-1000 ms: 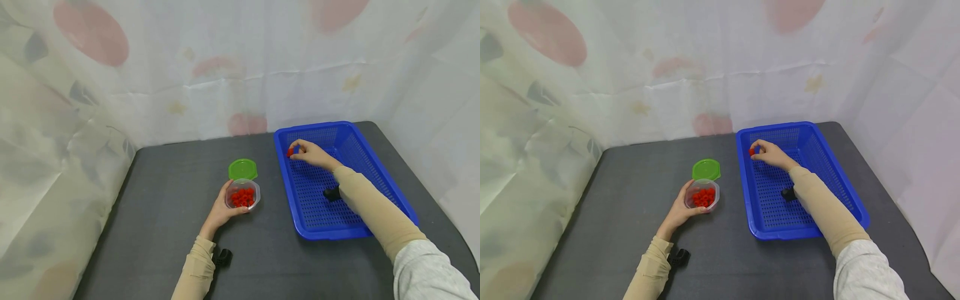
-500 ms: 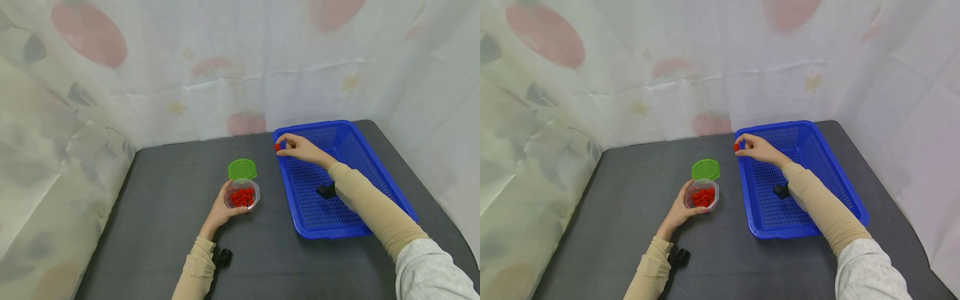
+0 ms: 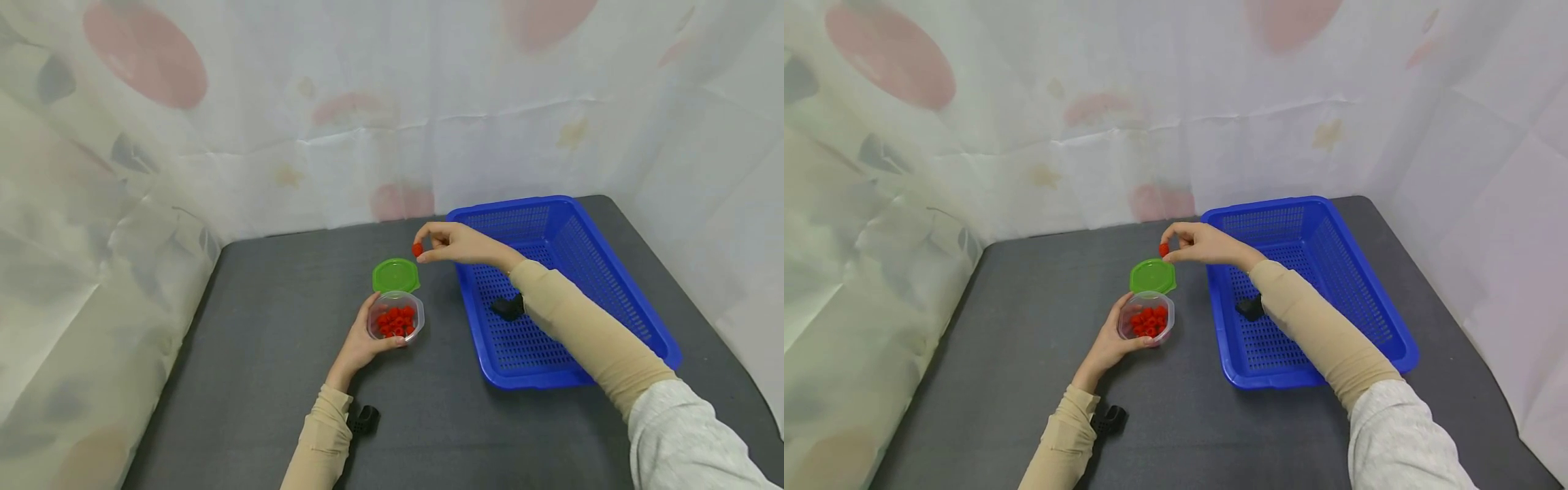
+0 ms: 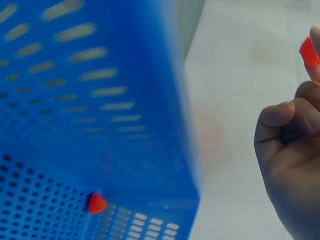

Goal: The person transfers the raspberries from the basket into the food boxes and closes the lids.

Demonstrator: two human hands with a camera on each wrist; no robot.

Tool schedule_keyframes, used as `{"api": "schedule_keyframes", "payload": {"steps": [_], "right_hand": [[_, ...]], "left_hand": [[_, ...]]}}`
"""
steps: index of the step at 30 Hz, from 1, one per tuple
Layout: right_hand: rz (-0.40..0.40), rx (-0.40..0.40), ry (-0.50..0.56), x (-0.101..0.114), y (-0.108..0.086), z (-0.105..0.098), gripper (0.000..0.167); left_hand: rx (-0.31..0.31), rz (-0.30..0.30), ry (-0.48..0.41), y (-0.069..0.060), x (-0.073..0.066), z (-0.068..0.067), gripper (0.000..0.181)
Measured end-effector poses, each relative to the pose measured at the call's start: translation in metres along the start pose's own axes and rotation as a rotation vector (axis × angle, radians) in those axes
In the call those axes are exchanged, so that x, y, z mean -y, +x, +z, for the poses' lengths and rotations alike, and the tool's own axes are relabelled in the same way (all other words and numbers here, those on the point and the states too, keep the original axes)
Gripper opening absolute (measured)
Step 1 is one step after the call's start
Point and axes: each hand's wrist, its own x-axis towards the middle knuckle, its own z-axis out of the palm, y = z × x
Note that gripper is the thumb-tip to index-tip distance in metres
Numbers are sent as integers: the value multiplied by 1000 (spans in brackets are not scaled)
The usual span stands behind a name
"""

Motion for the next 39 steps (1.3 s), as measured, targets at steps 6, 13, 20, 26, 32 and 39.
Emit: {"api": "schedule_keyframes", "payload": {"steps": [6, 13, 20, 26, 32, 39], "right_hand": [[-47, 127, -27, 10, 15, 11, 24], [-59, 231, -73, 14, 34, 24, 25], [-74, 333, -44, 9, 49, 38, 22], [-14, 406, -61, 2, 57, 51, 22], [52, 429, -128, 0, 60, 60, 22], [102, 524, -224, -7, 61, 64, 25]], "left_hand": [[25, 7, 27, -10, -20, -1, 100], [28, -5, 33, -11, -22, -2, 100], [29, -11, 46, -10, -21, -2, 98], [0, 9, 60, -3, -3, -1, 99], [-24, 37, 59, 1, 11, 0, 102], [-29, 35, 62, 3, 14, 0, 102]]}}
